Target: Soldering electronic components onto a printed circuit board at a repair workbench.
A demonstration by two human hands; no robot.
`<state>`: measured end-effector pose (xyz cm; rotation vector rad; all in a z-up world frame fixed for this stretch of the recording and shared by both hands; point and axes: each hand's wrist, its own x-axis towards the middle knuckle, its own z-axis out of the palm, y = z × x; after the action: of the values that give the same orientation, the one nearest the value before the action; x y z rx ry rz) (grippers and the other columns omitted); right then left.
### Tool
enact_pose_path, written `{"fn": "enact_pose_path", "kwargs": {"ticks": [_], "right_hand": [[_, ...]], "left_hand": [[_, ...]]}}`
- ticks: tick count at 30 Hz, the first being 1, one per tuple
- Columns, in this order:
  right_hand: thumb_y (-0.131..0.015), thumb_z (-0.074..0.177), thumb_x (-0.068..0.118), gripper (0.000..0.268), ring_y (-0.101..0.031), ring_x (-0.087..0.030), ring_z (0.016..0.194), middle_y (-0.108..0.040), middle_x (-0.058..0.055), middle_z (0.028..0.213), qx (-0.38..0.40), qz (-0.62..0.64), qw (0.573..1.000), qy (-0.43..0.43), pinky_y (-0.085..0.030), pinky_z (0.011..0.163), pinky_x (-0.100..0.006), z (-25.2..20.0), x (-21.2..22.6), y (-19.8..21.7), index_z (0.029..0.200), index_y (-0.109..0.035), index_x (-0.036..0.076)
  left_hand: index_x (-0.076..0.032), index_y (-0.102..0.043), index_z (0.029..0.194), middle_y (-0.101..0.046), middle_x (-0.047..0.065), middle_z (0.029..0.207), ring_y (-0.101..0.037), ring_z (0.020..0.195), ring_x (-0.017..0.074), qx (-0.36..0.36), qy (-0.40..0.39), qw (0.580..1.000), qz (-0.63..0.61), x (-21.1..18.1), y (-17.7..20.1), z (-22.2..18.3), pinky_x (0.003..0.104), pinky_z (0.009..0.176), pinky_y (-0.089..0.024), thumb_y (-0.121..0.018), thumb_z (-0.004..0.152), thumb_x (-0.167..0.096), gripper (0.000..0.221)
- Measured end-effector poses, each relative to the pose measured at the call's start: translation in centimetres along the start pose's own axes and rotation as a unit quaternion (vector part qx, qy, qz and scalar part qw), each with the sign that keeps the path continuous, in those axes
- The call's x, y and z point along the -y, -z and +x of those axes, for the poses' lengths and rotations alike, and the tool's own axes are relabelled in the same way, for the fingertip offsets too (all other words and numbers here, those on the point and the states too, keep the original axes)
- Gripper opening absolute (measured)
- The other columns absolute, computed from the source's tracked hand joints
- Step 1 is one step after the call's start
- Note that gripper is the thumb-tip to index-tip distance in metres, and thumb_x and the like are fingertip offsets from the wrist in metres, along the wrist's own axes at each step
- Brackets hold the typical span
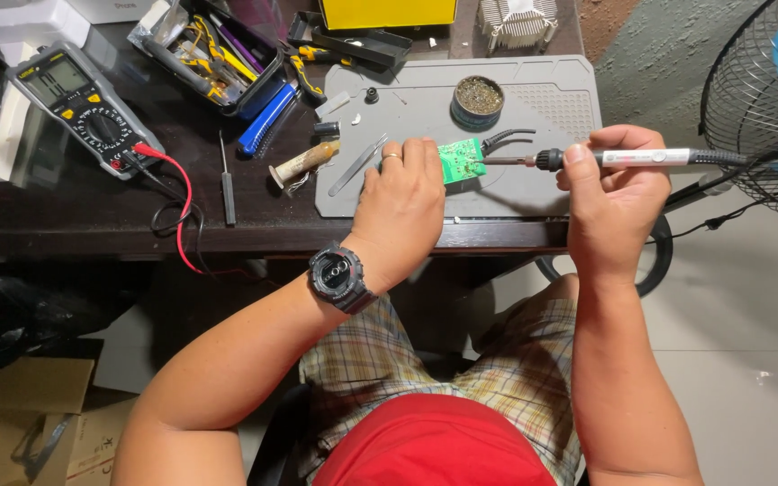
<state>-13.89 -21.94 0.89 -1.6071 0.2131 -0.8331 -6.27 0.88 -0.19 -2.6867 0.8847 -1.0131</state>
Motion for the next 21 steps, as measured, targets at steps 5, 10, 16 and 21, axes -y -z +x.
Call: {"fn": "enact_pose_path", "kwargs": {"ticks": [5, 10, 16, 21], "right_hand": [[-0.079, 0.118, 0.006, 0.024, -0.07, -0.016, 0.085, -0.07, -0.01, 0.108, 0.025, 0.005, 1.0, 0.011, -0.063, 0.082, -0.028, -0.2, 0.1, -0.3, 0.13, -0.059, 0.009], [-0.079, 0.118, 0.005, 0.025, -0.069, -0.016, 0.084, -0.071, -0.01, 0.106, 0.028, 0.022, 0.999, 0.011, -0.062, 0.082, -0.028, -0.1, 0.0, -0.3, 0.131, -0.059, 0.008], [-0.078, 0.117, 0.004, 0.024, -0.069, -0.016, 0.084, -0.07, -0.01, 0.105, 0.025, 0.026, 0.999, 0.006, -0.062, 0.082, -0.028, -0.1, -0.1, -0.4, 0.13, -0.059, 0.008], [-0.081, 0.119, 0.007, 0.025, -0.074, -0.019, 0.086, -0.073, -0.016, 0.106, 0.031, 0.003, 0.998, 0.049, -0.065, 0.082, -0.032, 0.4, -1.9, 0.2, 0.133, -0.061, 0.001]], "left_hand": [[-0.01, -0.067, 0.116, -0.055, 0.003, 0.097, -0.056, 0.087, 0.0218, -0.009, 0.001, 1.0, -0.001, 0.1, 0.2, 0.0, 0.032, 0.058, -0.049, -0.056, 0.096, -0.004, 0.023], [-0.013, -0.064, 0.11, -0.055, 0.003, 0.096, -0.057, 0.087, 0.022, -0.013, 0.006, 1.0, 0.001, 0.0, 0.3, 0.0, 0.031, 0.058, -0.049, -0.056, 0.096, -0.003, 0.019], [-0.012, -0.064, 0.11, -0.055, 0.004, 0.096, -0.057, 0.087, 0.0228, -0.009, 0.005, 1.0, -0.012, 0.1, 0.2, 0.0, 0.032, 0.058, -0.05, -0.055, 0.096, -0.002, 0.02], [-0.002, -0.068, 0.122, -0.057, 0.006, 0.098, -0.064, 0.09, 0.0262, -0.017, -0.017, 0.999, -0.022, 0.2, -0.8, -0.3, 0.036, 0.062, -0.055, -0.059, 0.099, -0.006, 0.025]]}}
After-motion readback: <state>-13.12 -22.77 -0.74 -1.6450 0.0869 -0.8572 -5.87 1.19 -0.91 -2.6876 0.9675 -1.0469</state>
